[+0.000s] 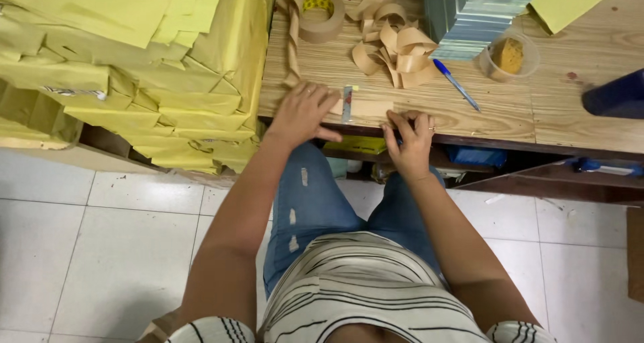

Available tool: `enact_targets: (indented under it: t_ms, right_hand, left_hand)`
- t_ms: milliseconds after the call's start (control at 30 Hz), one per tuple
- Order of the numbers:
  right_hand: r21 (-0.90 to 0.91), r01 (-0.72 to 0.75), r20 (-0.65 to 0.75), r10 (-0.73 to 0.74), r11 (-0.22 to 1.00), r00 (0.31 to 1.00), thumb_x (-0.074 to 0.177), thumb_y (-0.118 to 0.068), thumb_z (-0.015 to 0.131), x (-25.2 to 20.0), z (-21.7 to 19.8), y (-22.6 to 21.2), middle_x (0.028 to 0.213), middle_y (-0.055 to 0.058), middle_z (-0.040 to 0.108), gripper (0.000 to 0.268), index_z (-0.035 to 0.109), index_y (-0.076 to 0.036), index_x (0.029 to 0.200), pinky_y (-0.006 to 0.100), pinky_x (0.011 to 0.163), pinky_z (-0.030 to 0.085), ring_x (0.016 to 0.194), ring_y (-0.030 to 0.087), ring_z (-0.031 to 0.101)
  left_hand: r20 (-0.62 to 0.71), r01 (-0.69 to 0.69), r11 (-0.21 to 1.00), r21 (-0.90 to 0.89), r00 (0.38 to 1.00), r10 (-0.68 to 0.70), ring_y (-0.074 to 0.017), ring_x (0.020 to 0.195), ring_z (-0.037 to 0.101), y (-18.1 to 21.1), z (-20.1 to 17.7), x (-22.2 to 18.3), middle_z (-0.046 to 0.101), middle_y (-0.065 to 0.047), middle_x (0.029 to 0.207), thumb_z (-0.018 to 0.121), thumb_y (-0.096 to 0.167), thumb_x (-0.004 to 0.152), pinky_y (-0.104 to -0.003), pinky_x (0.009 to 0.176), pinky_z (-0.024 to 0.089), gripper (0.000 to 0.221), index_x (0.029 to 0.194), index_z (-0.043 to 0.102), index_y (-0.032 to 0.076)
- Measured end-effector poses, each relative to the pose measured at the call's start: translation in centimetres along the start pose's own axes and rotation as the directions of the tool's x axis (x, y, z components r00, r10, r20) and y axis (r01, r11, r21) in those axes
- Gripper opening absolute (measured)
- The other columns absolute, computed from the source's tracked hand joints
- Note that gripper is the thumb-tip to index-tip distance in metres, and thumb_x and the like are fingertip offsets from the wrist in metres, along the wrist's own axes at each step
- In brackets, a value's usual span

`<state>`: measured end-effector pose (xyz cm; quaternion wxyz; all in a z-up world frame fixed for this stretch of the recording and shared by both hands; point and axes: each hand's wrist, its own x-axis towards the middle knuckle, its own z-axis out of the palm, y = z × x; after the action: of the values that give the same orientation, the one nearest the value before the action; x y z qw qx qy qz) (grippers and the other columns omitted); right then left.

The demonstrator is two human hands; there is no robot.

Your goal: The person applies adhesive strips to small paper or cardboard items, using a roll of tape and a small tool to press them down.

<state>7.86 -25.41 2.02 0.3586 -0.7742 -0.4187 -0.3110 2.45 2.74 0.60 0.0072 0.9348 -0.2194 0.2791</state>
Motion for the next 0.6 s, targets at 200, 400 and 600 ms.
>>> enact_targets:
  t_ms: [200,400,600]
  right_hand:
    - [0.001,-0.006,-0.016,0.006,1.0,1.0,0.095,-0.019,0.079,0.1,0.1,-0.4,0.099,0.009,0.051,0.023,0.077,-0.008,0.115,0.043,0.086,0.047,0.093,0.033,0.055]
    - [-0.02,-0.033,0.008,0.033,0.999,0.999,0.097,-0.019,0.077,0.1,0.2,-0.4,0.097,0.011,0.05,0.023,0.075,-0.007,0.116,0.045,0.085,0.045,0.093,0.034,0.053]
    - [-0.019,-0.026,0.008,0.026,0.999,1.0,0.097,-0.024,0.076,-0.5,0.5,0.3,0.103,0.013,0.052,0.027,0.074,-0.005,0.117,0.045,0.087,0.044,0.096,0.036,0.055]
  left_hand:
    - [0.243,0.212,0.972,0.101,0.942,-0.23,-0.0344,0.068,0.074,-4.1,3.7,1.0,0.071,-0.012,0.083,0.058,0.06,0.096,-0.049,0.062,0.056,0.054,0.118,0.066,0.011]
    - [0.359,0.321,0.933,0.162,0.862,-0.358,-0.0385,0.079,0.075,-2.7,2.8,2.4,0.074,-0.016,0.079,0.068,0.053,0.092,-0.052,0.073,0.051,0.049,0.112,0.074,0.008]
    - [-0.073,0.022,1.0,0.018,0.997,-0.021,-0.0304,0.091,0.065,2.3,2.4,0.1,0.06,-0.008,0.097,0.071,0.015,0.095,-0.042,0.077,0.05,0.016,0.106,0.062,0.008]
